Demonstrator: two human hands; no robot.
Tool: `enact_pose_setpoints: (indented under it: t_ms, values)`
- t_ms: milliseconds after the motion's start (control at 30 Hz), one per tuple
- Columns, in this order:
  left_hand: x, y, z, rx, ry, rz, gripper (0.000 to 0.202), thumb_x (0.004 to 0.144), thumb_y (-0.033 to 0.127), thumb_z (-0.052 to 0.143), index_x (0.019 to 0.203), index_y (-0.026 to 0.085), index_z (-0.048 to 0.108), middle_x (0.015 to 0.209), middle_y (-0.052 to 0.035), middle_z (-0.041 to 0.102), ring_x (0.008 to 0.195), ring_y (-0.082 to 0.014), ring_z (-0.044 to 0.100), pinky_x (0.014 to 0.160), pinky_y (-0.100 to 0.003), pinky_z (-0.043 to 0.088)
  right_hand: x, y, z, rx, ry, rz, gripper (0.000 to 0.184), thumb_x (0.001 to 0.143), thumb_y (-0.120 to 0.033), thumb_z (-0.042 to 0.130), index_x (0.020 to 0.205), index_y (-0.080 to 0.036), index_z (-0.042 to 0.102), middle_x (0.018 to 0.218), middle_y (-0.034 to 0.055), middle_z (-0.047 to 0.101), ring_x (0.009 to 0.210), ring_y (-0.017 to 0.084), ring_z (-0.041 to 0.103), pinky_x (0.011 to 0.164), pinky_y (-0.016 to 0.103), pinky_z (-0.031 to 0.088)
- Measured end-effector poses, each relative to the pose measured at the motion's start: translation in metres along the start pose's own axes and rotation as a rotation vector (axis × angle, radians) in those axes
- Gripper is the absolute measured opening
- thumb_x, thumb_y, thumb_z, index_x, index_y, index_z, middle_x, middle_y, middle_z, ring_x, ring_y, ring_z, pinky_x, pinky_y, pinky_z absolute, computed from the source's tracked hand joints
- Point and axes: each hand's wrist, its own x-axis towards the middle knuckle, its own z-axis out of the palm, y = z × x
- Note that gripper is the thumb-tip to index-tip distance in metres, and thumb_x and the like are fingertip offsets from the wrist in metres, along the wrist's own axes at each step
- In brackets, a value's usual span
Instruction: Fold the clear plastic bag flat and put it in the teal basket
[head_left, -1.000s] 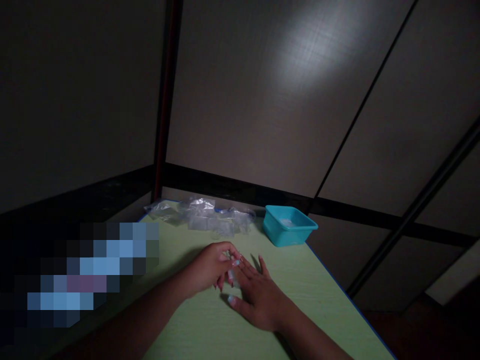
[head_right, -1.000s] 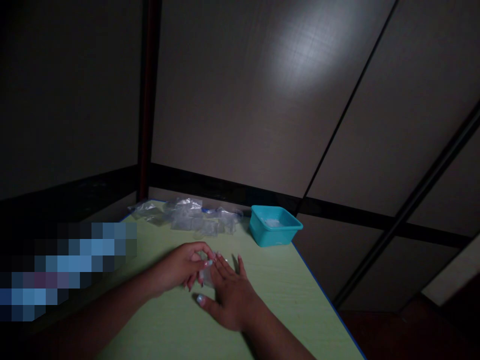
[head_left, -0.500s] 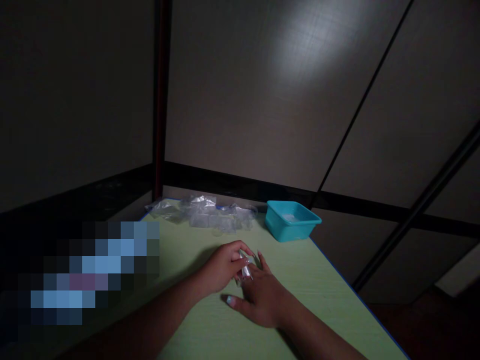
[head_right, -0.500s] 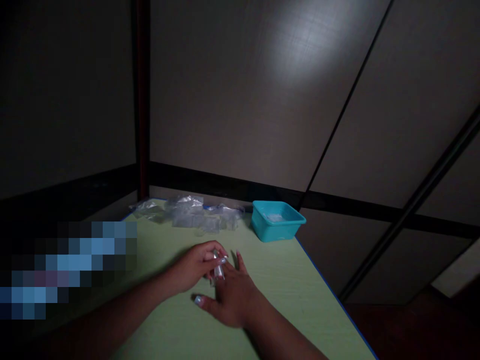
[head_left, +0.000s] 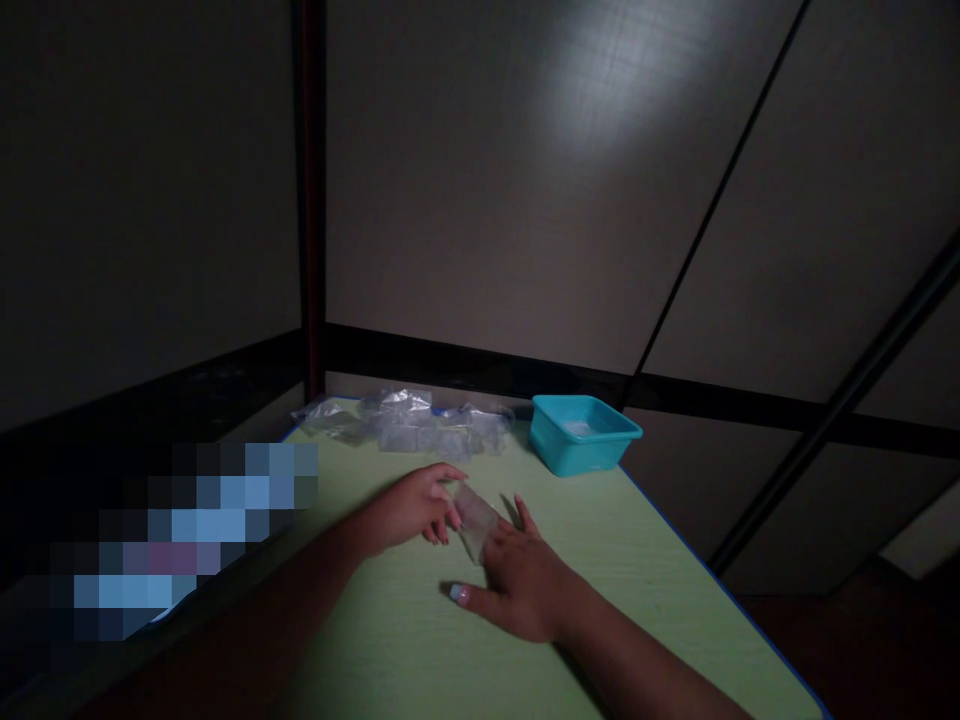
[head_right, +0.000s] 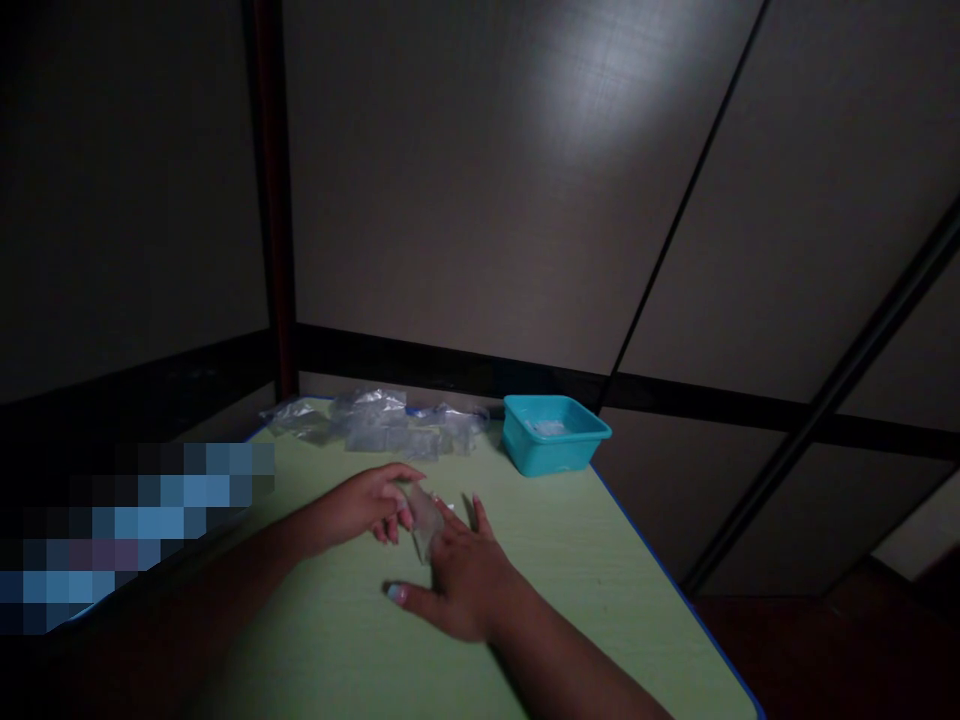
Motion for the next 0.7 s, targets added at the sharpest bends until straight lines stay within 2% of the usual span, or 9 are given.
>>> enact_pose_setpoints:
  t_ms: [133, 300, 500, 600, 667, 700]
  values:
    - [-0.001, -0.003, -0.002, 0.018, -0.126, -0.053, 0.022, 0.071, 0.02, 0.042, 0.091, 0.014, 0.05, 0.076, -0.0045, 0.065, 0.049, -0.0112, 0.06, 0.045, -0.021, 0.043, 0.001, 0.002, -0.002, 0.027, -0.055, -0.009, 0.073, 0.083, -0.06, 0.034, 0.141, -0.025, 0.007, 0.146, 0.0082, 0.009, 0.133, 0.028, 0.011, 0.103, 0.054, -0.007]
    - [0.001, -0.005, -0.008, -0.006, -0.191, -0.055, 0.023, 0.072, 0.024, 0.051, 0.093, 0.015, 0.051, 0.078, -0.0037, 0.064, 0.051, -0.0112, 0.061, 0.046, -0.02, 0.045, 0.001, 0.004, -0.002, 0.064, -0.073, 0.003, 0.075, 0.081, -0.063, 0.032, 0.141, -0.025, 0.006, 0.146, 0.0093, 0.005, 0.134, 0.027, 0.008, 0.102, 0.054, -0.01]
    - [0.002, -0.006, -0.013, -0.024, -0.199, -0.086, 0.028, 0.072, 0.034, 0.059, 0.091, 0.016, 0.051, 0.069, 0.0001, 0.061, 0.051, -0.0124, 0.061, 0.045, -0.02, 0.044, 0.001, 0.007, -0.001, 0.105, -0.077, 0.018, 0.08, 0.08, -0.064, 0.035, 0.141, -0.023, 0.004, 0.146, 0.0111, 0.007, 0.134, 0.027, 0.006, 0.101, 0.055, -0.01]
    - [0.003, -0.007, -0.013, -0.023, -0.196, -0.075, 0.028, 0.074, 0.036, 0.059, 0.093, 0.017, 0.051, 0.067, 0.0015, 0.059, 0.05, -0.0122, 0.061, 0.046, -0.021, 0.045, 0.0, 0.012, -0.001, 0.106, 0.036, 0.07, 0.082, 0.079, -0.061, 0.04, 0.141, -0.02, 0.006, 0.146, 0.0131, 0.012, 0.133, 0.029, 0.011, 0.101, 0.057, -0.008]
    - [0.003, -0.008, -0.012, -0.026, -0.192, -0.071, 0.029, 0.074, 0.038, 0.058, 0.093, 0.017, 0.052, 0.067, 0.0016, 0.058, 0.05, -0.0118, 0.06, 0.045, -0.02, 0.045, 0.0, 0.015, -0.002, 0.079, 0.209, 0.113, 0.077, 0.078, -0.055, 0.045, 0.139, -0.017, 0.017, 0.143, 0.0148, 0.022, 0.131, 0.03, 0.019, 0.102, 0.056, -0.006]
    - [0.003, -0.008, -0.012, -0.029, -0.191, -0.071, 0.029, 0.074, 0.039, 0.058, 0.093, 0.017, 0.052, 0.067, 0.0016, 0.058, 0.05, -0.0117, 0.06, 0.045, -0.02, 0.044, 0.0, 0.015, -0.003, 0.068, 0.307, 0.132, 0.072, 0.077, -0.051, 0.049, 0.135, -0.016, 0.027, 0.14, 0.0152, 0.03, 0.128, 0.029, 0.026, 0.103, 0.054, -0.001]
